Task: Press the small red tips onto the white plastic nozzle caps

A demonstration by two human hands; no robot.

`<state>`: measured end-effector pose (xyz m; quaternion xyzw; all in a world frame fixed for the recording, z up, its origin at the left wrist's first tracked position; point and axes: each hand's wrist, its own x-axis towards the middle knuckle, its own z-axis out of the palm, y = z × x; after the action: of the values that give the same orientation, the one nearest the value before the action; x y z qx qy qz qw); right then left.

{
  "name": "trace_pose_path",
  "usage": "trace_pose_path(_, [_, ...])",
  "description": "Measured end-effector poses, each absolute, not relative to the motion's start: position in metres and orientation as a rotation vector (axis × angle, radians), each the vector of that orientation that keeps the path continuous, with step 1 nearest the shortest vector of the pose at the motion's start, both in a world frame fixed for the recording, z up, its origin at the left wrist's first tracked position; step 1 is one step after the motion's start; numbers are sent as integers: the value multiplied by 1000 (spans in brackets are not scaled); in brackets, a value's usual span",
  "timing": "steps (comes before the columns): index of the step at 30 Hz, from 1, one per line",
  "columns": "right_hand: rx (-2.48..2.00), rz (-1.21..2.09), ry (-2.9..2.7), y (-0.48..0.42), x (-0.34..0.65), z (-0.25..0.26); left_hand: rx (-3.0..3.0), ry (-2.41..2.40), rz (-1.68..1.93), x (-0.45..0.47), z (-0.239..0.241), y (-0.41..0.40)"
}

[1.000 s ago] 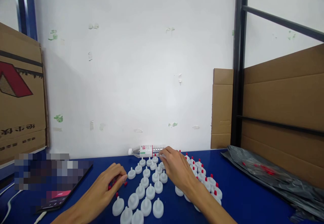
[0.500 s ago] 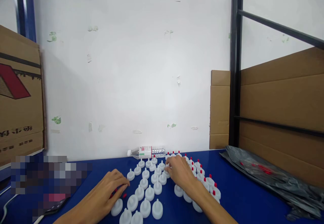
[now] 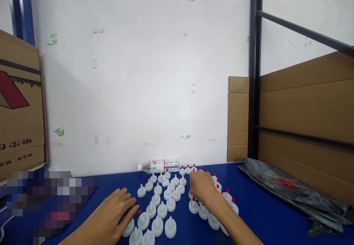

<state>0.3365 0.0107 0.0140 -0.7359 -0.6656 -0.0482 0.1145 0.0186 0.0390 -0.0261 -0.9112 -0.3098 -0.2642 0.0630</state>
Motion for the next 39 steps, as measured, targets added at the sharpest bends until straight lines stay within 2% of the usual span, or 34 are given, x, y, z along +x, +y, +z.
trace_pose_path(16, [-1351,-139,-2122,1,286,2,-2652,-684,-910,29,-3,17])
trace_pose_path(28, [-1048,-188,-2245,-30,251,5,-2535,-509,-919,37,-10,14])
trace_pose_path(39, [-1051,-368,-2350,-29,248,-7,-2561,-511,-1024,34,-16,23])
